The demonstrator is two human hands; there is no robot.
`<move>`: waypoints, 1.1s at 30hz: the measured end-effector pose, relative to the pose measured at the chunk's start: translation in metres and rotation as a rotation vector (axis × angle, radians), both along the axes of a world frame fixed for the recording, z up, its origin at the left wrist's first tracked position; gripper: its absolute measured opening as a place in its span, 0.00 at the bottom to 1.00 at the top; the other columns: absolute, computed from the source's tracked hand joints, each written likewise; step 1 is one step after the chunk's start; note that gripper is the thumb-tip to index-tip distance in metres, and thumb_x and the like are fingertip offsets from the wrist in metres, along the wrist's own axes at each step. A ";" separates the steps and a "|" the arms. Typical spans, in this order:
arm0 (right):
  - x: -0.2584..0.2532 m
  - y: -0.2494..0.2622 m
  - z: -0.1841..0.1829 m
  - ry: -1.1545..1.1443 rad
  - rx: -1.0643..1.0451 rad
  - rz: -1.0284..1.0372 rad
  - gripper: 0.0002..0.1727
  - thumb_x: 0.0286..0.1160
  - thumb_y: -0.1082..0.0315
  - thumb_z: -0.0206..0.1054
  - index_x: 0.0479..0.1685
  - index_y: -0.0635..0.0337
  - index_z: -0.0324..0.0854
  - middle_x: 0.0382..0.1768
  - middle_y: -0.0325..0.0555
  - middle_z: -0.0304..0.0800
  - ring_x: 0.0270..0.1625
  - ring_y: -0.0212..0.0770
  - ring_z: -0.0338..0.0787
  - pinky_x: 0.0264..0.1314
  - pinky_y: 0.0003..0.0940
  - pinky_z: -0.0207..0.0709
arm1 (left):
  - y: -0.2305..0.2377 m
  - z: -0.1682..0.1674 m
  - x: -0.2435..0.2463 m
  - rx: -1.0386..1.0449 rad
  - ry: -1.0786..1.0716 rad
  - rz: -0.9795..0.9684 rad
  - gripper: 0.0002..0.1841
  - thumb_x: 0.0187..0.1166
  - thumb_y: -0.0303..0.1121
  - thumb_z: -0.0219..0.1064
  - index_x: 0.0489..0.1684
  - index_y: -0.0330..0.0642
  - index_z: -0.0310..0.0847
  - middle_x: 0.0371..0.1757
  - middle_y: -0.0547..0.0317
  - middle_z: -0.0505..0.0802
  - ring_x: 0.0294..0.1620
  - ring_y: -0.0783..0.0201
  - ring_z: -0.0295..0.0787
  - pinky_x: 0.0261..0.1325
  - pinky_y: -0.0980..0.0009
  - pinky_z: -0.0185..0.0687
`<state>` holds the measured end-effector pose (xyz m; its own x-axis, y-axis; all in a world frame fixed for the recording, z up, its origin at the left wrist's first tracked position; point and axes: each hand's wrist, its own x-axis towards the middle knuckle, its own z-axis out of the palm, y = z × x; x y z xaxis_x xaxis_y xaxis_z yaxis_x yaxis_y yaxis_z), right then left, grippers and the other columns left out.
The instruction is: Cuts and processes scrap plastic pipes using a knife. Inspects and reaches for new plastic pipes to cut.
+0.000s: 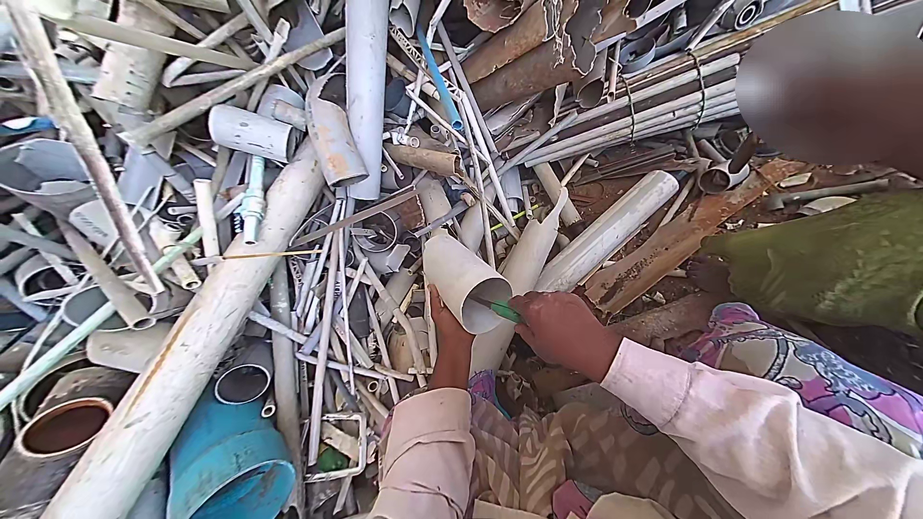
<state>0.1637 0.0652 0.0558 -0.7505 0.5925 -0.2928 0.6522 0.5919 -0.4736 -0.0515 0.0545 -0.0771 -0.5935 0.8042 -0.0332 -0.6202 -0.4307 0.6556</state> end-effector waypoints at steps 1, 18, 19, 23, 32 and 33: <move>0.001 0.000 0.000 0.021 -0.012 -0.002 0.22 0.90 0.65 0.58 0.79 0.62 0.75 0.68 0.64 0.85 0.71 0.64 0.85 0.69 0.61 0.75 | 0.000 0.000 -0.001 0.007 0.001 0.006 0.30 0.93 0.54 0.29 0.65 0.44 0.73 0.48 0.55 0.93 0.53 0.60 0.93 0.56 0.54 0.90; 0.010 0.003 -0.004 0.063 -0.042 -0.029 0.21 0.89 0.64 0.59 0.75 0.64 0.77 0.65 0.64 0.86 0.70 0.63 0.85 0.69 0.60 0.75 | -0.001 -0.001 -0.007 -0.045 0.035 0.033 0.30 0.93 0.55 0.31 0.69 0.43 0.71 0.53 0.53 0.92 0.56 0.59 0.91 0.59 0.54 0.88; 0.010 0.003 -0.004 0.022 -0.014 -0.038 0.20 0.89 0.65 0.58 0.75 0.64 0.76 0.65 0.65 0.85 0.69 0.64 0.86 0.67 0.61 0.76 | 0.000 -0.001 -0.008 -0.062 0.037 0.026 0.31 0.93 0.55 0.30 0.70 0.44 0.71 0.54 0.52 0.92 0.57 0.59 0.90 0.60 0.53 0.87; 0.014 0.003 -0.004 0.068 -0.048 -0.025 0.20 0.89 0.64 0.59 0.72 0.65 0.78 0.64 0.65 0.86 0.69 0.63 0.85 0.69 0.61 0.75 | 0.002 -0.002 -0.006 -0.100 0.021 0.018 0.28 0.94 0.53 0.32 0.71 0.44 0.69 0.55 0.52 0.91 0.57 0.58 0.90 0.60 0.53 0.87; 0.014 0.009 -0.010 0.104 -0.056 -0.056 0.20 0.89 0.63 0.60 0.73 0.63 0.79 0.64 0.63 0.87 0.69 0.62 0.85 0.70 0.60 0.74 | 0.000 0.000 -0.005 -0.080 0.068 0.033 0.28 0.94 0.52 0.30 0.71 0.44 0.69 0.53 0.54 0.91 0.56 0.61 0.91 0.59 0.56 0.88; 0.012 0.008 -0.010 0.063 -0.016 -0.064 0.20 0.89 0.64 0.59 0.74 0.64 0.78 0.65 0.63 0.86 0.69 0.63 0.86 0.68 0.60 0.76 | -0.001 -0.001 -0.005 -0.073 0.069 0.036 0.29 0.94 0.52 0.29 0.70 0.43 0.70 0.52 0.54 0.92 0.55 0.61 0.91 0.59 0.56 0.88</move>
<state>0.1760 0.0736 0.0456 -0.7287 0.6351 -0.2563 0.6568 0.5421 -0.5241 -0.0567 0.0538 -0.0778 -0.6251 0.7790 -0.0486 -0.5572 -0.4017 0.7268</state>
